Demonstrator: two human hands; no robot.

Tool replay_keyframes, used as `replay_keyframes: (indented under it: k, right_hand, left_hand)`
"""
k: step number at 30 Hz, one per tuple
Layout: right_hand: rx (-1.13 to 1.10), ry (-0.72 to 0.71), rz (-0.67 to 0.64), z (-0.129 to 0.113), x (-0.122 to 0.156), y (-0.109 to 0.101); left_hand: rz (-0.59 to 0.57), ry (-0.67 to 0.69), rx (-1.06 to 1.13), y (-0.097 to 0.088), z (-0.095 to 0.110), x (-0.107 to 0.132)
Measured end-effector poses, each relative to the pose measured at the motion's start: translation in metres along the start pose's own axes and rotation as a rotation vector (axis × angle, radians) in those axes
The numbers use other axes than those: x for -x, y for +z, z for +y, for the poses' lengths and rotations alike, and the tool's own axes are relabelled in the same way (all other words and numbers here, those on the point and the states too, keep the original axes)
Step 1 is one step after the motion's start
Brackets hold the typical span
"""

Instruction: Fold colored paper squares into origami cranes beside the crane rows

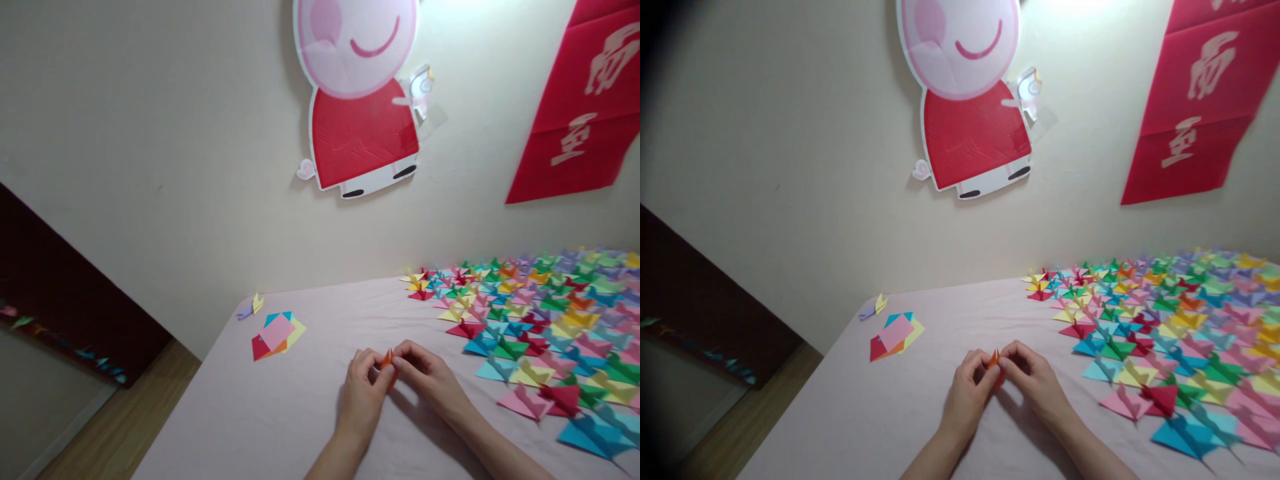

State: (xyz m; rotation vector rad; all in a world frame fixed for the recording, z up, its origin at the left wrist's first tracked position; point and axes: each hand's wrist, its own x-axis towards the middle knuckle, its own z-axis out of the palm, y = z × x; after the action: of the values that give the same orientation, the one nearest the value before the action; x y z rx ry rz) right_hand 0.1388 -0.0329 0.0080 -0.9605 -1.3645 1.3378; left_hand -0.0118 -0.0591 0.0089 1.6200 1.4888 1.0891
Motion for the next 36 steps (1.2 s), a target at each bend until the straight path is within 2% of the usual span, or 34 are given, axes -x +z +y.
replay_keyframes:
  k: [4, 8, 14, 16, 19, 21, 27, 36]
  right_hand:
    - [0.008, -0.023, -0.010, -0.001, 0.001, 0.000]
    - [0.027, -0.035, 0.048, -0.003, 0.001, 0.000]
    - [0.051, -0.084, 0.227, -0.006, -0.003, -0.007]
    - [0.068, -0.075, 0.187, -0.005, -0.003, -0.010]
    - [0.096, -0.065, 0.020, -0.004, -0.003, -0.010]
    - [0.104, -0.062, -0.040, -0.004, -0.002, -0.008]
    - [0.091, -0.028, -0.043, -0.002, 0.000, -0.007]
    - [0.141, -0.072, -0.073, 0.002, -0.001, -0.008]
  left_hand:
    - [-0.019, 0.046, 0.004, -0.001, 0.003, 0.000]
    - [-0.035, 0.071, -0.007, 0.000, 0.004, 0.001]
    - [-0.053, 0.052, 0.023, 0.000, 0.001, 0.000]
    - [-0.048, 0.028, 0.064, 0.000, 0.000, -0.001]
    - [-0.041, 0.009, 0.102, 0.000, -0.001, -0.002]
    - [-0.031, -0.002, 0.118, 0.000, -0.001, -0.003]
    - [-0.013, -0.016, 0.148, -0.002, -0.001, -0.003]
    - [0.025, -0.022, 0.258, -0.003, -0.003, -0.006]
